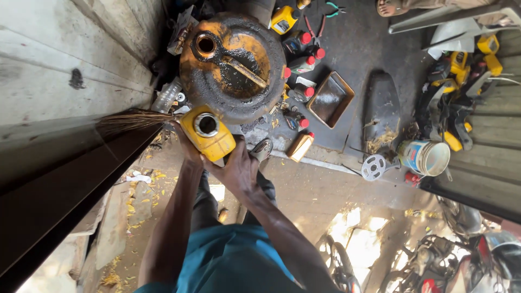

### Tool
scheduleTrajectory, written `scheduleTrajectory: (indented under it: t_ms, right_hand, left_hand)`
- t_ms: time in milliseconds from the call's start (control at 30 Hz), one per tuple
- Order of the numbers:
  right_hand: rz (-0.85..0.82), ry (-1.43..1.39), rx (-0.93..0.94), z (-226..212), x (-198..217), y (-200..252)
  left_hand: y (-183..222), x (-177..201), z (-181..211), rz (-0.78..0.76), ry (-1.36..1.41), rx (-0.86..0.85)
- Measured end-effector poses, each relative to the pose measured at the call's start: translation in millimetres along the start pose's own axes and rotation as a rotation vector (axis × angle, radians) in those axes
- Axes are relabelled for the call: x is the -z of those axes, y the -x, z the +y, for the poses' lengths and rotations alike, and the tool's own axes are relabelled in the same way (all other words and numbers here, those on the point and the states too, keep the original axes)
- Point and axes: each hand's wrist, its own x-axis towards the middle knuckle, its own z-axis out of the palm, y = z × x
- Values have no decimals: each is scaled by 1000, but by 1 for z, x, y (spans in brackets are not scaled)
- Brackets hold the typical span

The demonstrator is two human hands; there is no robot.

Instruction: Refilling engine oil from containers into a large vessel and then into a smaller yellow container.

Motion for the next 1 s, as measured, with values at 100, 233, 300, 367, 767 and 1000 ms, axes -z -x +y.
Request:
scheduleTrajectory:
  t_ms: [100,233,300,367,767,1000]
  right_hand:
    - [23,22,59,19,-36,-10]
    - [6,18,76,28,-77,-30]
    - [-23,30,54,34,-104,-39]
    - [29,-18,100,36,-119,-49]
    - [-136,-243,-29,27,-160,-108]
    - [-144,-289,-72,30,-171,-132]
  left_hand:
    - [-6,16,-3,41,-58,-54]
    - [-22,25,3,109,-64,-34]
    - [-32,39,2,134,23,-15]
    - [-43,58,-2,127,69,-15]
    - [-118,117,-6,121,148,21]
    - [-141,97,11,144,113,90]
